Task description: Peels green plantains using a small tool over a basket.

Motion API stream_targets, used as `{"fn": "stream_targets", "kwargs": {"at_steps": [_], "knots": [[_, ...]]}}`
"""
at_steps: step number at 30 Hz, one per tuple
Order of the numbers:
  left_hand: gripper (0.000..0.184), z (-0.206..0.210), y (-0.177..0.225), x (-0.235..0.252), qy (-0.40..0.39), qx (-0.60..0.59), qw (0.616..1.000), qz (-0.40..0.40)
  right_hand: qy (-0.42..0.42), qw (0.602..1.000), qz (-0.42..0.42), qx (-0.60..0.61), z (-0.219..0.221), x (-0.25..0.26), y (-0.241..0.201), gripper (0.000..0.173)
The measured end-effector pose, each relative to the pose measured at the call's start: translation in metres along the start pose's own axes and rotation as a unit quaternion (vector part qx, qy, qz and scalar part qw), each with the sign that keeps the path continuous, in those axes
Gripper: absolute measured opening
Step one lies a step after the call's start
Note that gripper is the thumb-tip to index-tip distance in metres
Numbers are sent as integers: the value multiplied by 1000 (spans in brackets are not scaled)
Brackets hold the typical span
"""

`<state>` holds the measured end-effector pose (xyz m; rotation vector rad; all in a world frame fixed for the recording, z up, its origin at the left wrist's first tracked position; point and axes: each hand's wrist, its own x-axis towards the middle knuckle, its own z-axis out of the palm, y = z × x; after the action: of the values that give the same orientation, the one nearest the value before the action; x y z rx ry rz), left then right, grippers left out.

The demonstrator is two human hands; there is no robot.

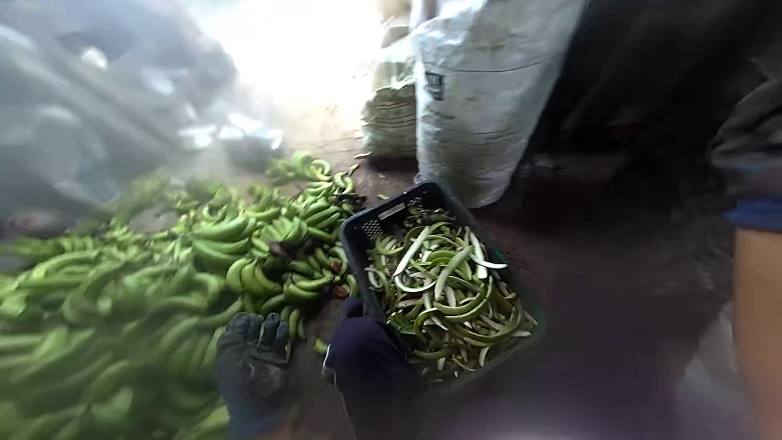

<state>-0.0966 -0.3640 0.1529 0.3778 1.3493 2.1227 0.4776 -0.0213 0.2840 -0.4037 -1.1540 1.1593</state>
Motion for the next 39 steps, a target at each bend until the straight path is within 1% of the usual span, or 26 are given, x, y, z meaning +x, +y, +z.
{"fn": "stream_targets", "kwargs": {"at_steps": [1,2,4,5,6,8,10,11,12,13,15,17,18,21,24,26,27,29,30,32,34,35,36,37,38,39], "knots": [[41,-27,-9,-3,13,-30,999,-19,-30,998,64,4,26,-4,21,30],[44,-49,-18,-7,26,-50,998,-40,-53,989,125,-50,59,-12,46,33],[42,-79,-36,-20,81,-34,993,-79,-154,944,239,-170,111,-29,100,29],[36,-89,-44,-26,127,-10,987,-97,-170,915,279,-235,139,-38,130,23],[31,-101,-52,-32,172,16,978,-117,-216,878,298,-305,159,-42,162,21],[29,-128,-71,-41,221,66,961,-151,-383,758,304,-431,177,-30,224,28],[33,-155,-88,-48,259,126,937,-198,-440,653,310,-533,200,-25,277,36],[37,-169,-97,-52,265,165,923,-225,-460,616,294,-568,198,-22,306,38],[40,-180,-105,-56,265,209,908,-249,-468,597,282,-587,188,-20,338,39],[44,-189,-110,-61,257,261,891,-268,-460,592,291,-594,179,-21,365,42],[48,-201,-123,-64,216,393,842,-299,-414,616,349,-573,169,-29,402,51],[51,-205,-134,-54,147,500,784,-336,-362,657,388,-535,171,-43,415,52],[52,-204,-143,-44,112,539,757,-352,-367,666,389,-520,176,-50,413,51],[54,-188,-181,-7,4,655,658,-372,-460,639,318,-528,183,-56,411,48],[58,-183,-234,29,-100,745,579,-316,-547,560,208,-586,199,-55,407,46],[63,-185,-261,52,-144,772,544,-295,-555,529,217,-605,211,-57,409,41],[64,-188,-272,61,-149,783,526,-295,-546,530,240,-603,213,-58,414,38],[64,-196,-287,74,-139,803,499,-296,-489,564,324,-581,202,-54,435,35],[62,-198,-288,78,-128,808,493,-295,-471,579,351,-566,192,-49,450,35],[50,-196,-285,80,-101,808,499,-297,-479,593,379,-524,173,-37,471,39],[43,-190,-272,80,-74,787,528,-311,-499,582,368,-526,172,-31,467,44],[42,-187,-260,79,-57,767,553,-319,-520,563,330,-551,179,-31,455,46],[45,-182,-247,76,-33,732,595,-330,-548,534,273,-583,186,-32,437,48],[47,-176,-231,74,-5,680,652,-335,-566,514,211,-609,194,-35,414,51],[48,-167,-213,73,21,612,717,-333,-572,511,156,-622,202,-37,390,54],[48,-151,-191,72,42,534,780,-323,-569,535,128,-611,208,-41,364,57]]}}
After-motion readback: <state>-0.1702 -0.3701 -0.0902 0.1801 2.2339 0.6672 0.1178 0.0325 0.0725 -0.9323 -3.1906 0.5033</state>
